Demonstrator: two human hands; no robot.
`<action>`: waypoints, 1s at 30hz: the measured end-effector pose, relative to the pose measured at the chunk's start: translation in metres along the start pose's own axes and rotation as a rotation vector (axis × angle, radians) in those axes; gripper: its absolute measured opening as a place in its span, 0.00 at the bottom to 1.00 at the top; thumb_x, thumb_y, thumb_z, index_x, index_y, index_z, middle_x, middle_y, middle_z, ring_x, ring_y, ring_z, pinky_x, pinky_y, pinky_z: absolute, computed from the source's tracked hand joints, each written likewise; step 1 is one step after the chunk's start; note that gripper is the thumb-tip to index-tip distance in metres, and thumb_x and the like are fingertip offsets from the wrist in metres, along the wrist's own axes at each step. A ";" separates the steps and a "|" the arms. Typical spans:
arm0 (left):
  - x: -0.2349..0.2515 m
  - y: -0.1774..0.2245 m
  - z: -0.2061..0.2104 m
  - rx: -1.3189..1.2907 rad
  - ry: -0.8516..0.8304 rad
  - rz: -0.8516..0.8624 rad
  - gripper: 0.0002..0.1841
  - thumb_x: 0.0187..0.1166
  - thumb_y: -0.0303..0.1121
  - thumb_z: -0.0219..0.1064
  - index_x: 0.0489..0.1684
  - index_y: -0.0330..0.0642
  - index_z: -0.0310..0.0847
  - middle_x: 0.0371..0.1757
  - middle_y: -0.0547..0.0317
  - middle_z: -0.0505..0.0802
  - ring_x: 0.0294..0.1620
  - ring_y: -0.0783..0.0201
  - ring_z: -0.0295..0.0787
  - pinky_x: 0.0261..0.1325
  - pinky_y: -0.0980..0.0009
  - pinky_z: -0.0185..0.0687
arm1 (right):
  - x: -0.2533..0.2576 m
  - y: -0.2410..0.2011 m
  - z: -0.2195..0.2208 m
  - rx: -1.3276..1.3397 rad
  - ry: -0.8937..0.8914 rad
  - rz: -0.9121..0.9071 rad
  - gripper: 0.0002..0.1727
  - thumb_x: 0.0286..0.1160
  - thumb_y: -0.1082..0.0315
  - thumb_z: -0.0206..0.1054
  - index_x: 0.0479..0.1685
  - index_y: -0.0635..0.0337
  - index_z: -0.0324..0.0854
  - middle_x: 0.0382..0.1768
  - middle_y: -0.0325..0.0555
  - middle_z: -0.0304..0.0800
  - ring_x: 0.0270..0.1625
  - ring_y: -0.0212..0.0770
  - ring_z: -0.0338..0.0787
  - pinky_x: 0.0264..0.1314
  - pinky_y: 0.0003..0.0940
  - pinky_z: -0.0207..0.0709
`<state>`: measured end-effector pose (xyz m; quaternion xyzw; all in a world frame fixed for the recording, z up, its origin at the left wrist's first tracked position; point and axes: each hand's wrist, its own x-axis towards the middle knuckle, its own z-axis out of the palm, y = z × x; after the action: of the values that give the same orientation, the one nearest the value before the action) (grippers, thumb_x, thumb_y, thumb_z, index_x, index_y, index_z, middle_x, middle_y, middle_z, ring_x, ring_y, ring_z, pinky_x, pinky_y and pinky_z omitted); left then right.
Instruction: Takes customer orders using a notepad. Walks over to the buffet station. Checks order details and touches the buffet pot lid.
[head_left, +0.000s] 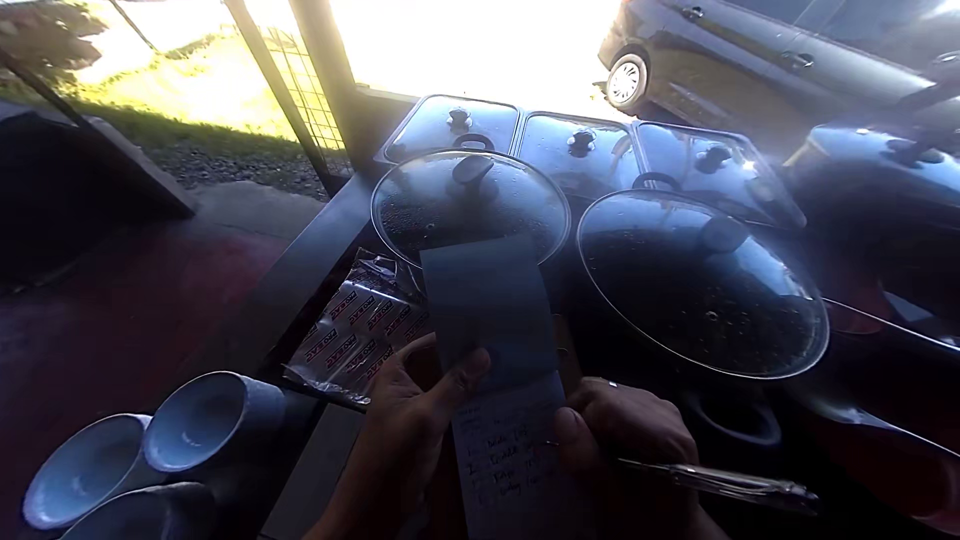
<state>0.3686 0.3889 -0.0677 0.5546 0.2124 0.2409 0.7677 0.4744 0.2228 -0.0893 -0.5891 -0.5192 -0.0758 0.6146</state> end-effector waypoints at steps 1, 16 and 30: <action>0.000 -0.001 0.000 -0.001 -0.004 -0.005 0.10 0.72 0.34 0.76 0.46 0.40 0.90 0.39 0.51 0.96 0.39 0.62 0.97 0.47 0.68 0.95 | -0.001 0.000 0.000 -0.009 0.007 0.002 0.19 0.80 0.70 0.65 0.17 0.56 0.68 0.16 0.38 0.73 0.23 0.28 0.78 0.27 0.20 0.72; -0.011 -0.002 0.006 -0.019 -0.021 -0.017 0.10 0.73 0.32 0.75 0.50 0.43 0.90 0.39 0.50 0.96 0.38 0.62 0.97 0.45 0.68 0.95 | -0.011 -0.007 -0.003 -0.067 0.057 0.032 0.19 0.78 0.72 0.63 0.15 0.56 0.66 0.14 0.37 0.70 0.21 0.26 0.75 0.25 0.18 0.69; -0.017 -0.004 0.010 -0.020 -0.029 -0.019 0.11 0.74 0.32 0.74 0.51 0.43 0.90 0.40 0.49 0.96 0.38 0.61 0.97 0.45 0.68 0.95 | -0.015 -0.009 -0.009 -0.029 0.032 0.034 0.19 0.78 0.73 0.63 0.16 0.57 0.66 0.14 0.38 0.70 0.21 0.26 0.74 0.24 0.18 0.67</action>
<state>0.3617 0.3704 -0.0678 0.5484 0.2041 0.2275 0.7784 0.4661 0.2053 -0.0918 -0.6053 -0.4978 -0.0822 0.6157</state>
